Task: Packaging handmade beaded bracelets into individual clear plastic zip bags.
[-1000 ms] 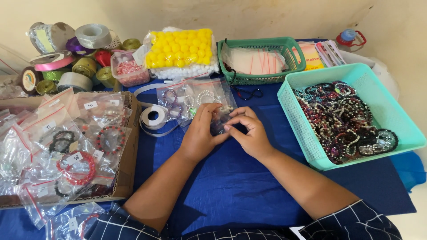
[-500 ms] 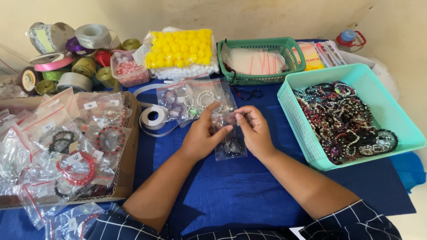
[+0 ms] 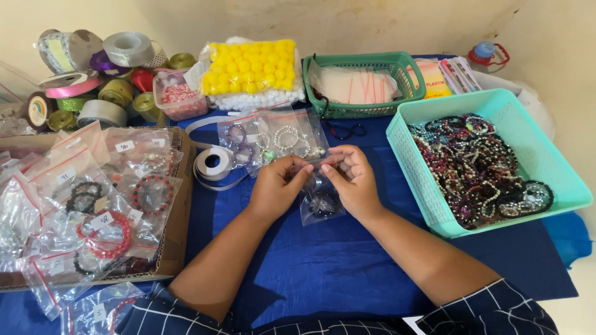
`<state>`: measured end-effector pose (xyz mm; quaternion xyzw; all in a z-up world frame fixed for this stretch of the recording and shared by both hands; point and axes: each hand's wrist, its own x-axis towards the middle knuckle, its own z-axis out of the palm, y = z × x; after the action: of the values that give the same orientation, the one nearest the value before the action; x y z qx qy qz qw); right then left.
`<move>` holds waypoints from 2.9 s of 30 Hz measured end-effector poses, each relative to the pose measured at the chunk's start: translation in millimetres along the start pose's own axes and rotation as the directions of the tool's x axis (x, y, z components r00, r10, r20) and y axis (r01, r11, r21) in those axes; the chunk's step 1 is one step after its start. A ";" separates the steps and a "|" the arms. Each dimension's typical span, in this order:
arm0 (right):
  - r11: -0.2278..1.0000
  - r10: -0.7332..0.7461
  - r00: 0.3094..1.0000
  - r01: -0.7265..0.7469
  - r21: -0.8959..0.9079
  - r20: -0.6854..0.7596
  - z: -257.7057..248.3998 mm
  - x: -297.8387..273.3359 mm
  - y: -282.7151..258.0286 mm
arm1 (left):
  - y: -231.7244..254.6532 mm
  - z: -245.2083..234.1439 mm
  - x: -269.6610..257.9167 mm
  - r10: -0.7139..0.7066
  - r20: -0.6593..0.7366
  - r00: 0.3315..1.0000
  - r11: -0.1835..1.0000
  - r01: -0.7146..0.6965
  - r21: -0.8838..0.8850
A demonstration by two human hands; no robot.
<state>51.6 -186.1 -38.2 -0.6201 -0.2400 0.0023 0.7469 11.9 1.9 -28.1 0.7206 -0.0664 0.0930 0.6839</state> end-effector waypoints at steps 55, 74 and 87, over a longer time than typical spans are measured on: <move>0.998 0.066 0.998 -0.066 0.001 -0.023 1.3 -0.3 -4.1 | 23.3 0.6 -4.7 0.208 0.008 0.978 0.938 -0.202 0.281; 0.991 0.012 0.985 0.011 0.135 -0.171 -1.4 5.3 6.2 | 19.3 -3.5 -2.3 0.132 -0.124 0.983 0.960 -0.096 0.263; 0.993 -0.002 0.969 0.032 0.116 -0.249 -6.5 8.4 5.6 | 13.1 -2.9 -0.3 0.082 -0.023 0.996 0.989 -0.078 0.124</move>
<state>63.0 -188.3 -41.1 -0.5679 -0.1494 -0.0674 0.8066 8.6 4.0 -15.3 0.7567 -0.0797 0.1343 0.6348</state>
